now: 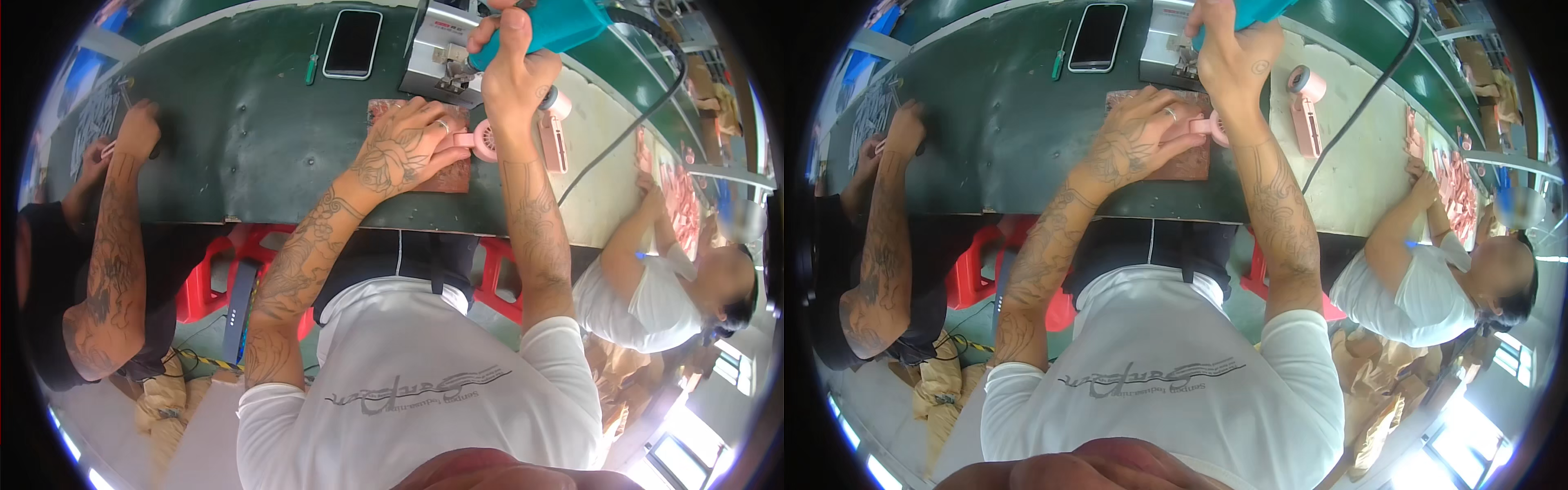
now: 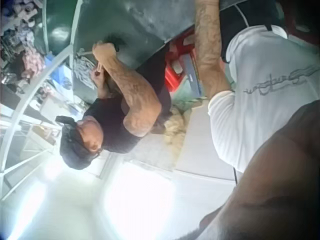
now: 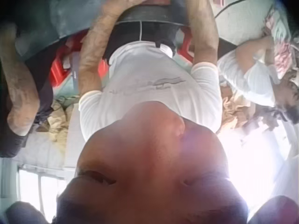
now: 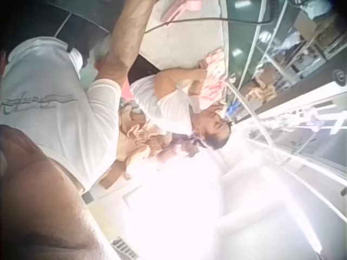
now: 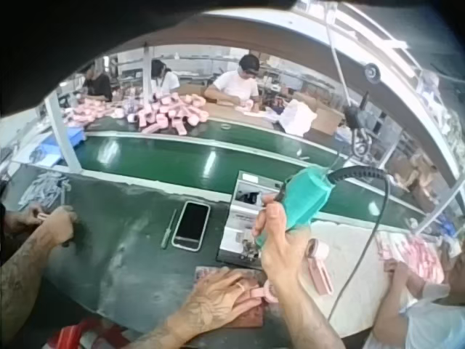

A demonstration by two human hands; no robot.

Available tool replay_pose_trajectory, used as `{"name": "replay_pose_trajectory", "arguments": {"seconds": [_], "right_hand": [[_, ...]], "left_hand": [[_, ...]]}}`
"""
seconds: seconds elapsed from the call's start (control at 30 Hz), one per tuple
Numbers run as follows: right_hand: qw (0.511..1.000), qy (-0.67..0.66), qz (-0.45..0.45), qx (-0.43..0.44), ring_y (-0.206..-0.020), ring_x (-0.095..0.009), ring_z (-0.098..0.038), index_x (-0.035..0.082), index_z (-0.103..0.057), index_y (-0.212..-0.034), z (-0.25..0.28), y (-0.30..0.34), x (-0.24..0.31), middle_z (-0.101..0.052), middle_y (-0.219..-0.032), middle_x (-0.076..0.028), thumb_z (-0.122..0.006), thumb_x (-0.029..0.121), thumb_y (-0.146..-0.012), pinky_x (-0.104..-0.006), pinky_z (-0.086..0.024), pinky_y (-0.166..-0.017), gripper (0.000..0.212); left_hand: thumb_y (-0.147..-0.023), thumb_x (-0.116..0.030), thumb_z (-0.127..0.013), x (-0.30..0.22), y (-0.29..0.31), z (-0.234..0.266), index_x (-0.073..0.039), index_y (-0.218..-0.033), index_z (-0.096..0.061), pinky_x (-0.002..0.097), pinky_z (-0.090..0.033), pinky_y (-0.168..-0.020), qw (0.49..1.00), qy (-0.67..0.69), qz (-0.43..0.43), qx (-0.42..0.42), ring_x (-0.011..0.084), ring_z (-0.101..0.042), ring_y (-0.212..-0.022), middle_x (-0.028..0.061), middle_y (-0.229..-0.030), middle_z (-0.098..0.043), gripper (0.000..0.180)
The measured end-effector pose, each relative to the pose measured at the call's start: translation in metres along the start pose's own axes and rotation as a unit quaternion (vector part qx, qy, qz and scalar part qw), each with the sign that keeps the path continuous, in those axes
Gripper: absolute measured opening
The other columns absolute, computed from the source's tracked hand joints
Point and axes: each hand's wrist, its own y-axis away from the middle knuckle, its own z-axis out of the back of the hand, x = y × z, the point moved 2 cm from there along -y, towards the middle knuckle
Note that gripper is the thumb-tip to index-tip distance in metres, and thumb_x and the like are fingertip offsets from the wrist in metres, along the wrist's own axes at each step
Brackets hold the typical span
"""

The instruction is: The person assembles small handheld fans by holding plastic fan components together by hand, fastening them with screws using an electric screwdriver, and placing the assembled fans on the table.

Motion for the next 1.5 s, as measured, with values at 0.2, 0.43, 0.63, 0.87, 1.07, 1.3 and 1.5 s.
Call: {"name": "replay_pose_trajectory", "arguments": {"seconds": [0.2, 0.43, 0.63, 0.87, 1.07, 1.3, 1.5], "right_hand": [[0.975, 0.218, -0.035, 0.005, -0.064, -0.011, -0.058, 0.000, -0.064, -0.096, 0.001, 0.009, -0.013, -0.064, -0.070, -0.003, -0.058, 0.039, -0.108, -0.0267, -0.045, -0.060, 0.041], [0.985, 0.144, -0.088, -0.025, -0.066, -0.015, -0.060, -0.003, -0.064, -0.108, 0.010, 0.020, 0.008, -0.062, -0.073, -0.005, -0.055, 0.044, -0.109, -0.0291, -0.047, -0.060, 0.048], [0.990, 0.125, -0.063, 0.006, -0.068, -0.011, -0.058, -0.001, -0.064, -0.104, 0.003, 0.000, -0.003, -0.060, -0.076, -0.002, -0.063, 0.033, -0.106, -0.0271, -0.047, -0.061, 0.034], [0.989, 0.140, -0.042, 0.038, -0.064, -0.013, -0.059, 0.003, -0.062, -0.084, 0.009, 0.008, -0.008, -0.061, -0.072, -0.002, -0.062, 0.035, -0.106, -0.0286, -0.048, -0.059, 0.039], [0.977, 0.158, -0.136, -0.046, -0.066, -0.017, -0.059, -0.007, -0.062, -0.111, 0.015, 0.026, 0.025, -0.060, -0.074, -0.007, -0.057, 0.047, -0.107, -0.0311, -0.049, -0.060, 0.054], [0.981, 0.143, -0.132, -0.001, -0.066, -0.019, -0.059, -0.009, -0.060, -0.111, 0.031, 0.039, 0.028, -0.060, -0.075, -0.009, -0.060, 0.047, -0.105, -0.0322, -0.049, -0.061, 0.056], [0.973, 0.146, -0.177, 0.015, -0.065, -0.021, -0.057, -0.010, -0.058, -0.112, 0.028, 0.042, 0.036, -0.058, -0.075, -0.010, -0.059, 0.049, -0.105, -0.0346, -0.048, -0.061, 0.059]], "left_hand": [[-0.090, -0.045, -0.073, -0.001, 0.002, -0.005, -0.009, -0.111, -0.073, 0.0448, -0.052, -0.089, 0.999, -0.019, 0.003, -0.038, 0.0291, -0.062, -0.104, 0.0089, -0.113, -0.068, 0.042], [-0.091, -0.044, -0.074, 0.001, 0.001, -0.004, -0.009, -0.115, -0.074, 0.0465, -0.050, -0.093, 1.000, -0.005, 0.029, -0.004, 0.0332, -0.061, -0.106, 0.0116, -0.115, -0.067, 0.043], [-0.091, -0.046, -0.072, 0.002, 0.003, -0.002, -0.007, -0.113, -0.073, 0.0444, -0.050, -0.095, 0.999, -0.038, 0.013, -0.020, 0.0294, -0.061, -0.109, 0.0104, -0.118, -0.068, 0.045], [-0.091, -0.044, -0.073, -0.003, 0.001, -0.003, -0.012, -0.119, -0.073, 0.0452, -0.051, -0.093, 1.000, 0.010, 0.023, -0.018, 0.0307, -0.061, -0.107, 0.0082, -0.118, -0.067, 0.042], [-0.091, -0.043, -0.075, 0.000, 0.003, -0.002, -0.012, -0.121, -0.074, 0.0464, -0.050, -0.093, 1.000, 0.002, 0.026, -0.015, 0.0341, -0.061, -0.108, 0.0115, -0.117, -0.067, 0.043], [-0.091, -0.044, -0.074, 0.001, 0.001, -0.002, -0.010, -0.118, -0.075, 0.0468, -0.050, -0.096, 0.999, 0.013, 0.035, 0.001, 0.0354, -0.060, -0.110, 0.0128, -0.118, -0.067, 0.043], [-0.092, -0.044, -0.073, 0.000, 0.002, -0.001, -0.006, -0.114, -0.074, 0.0482, -0.049, -0.097, 0.999, 0.017, 0.044, 0.004, 0.0363, -0.060, -0.110, 0.0140, -0.119, -0.067, 0.044]]}}
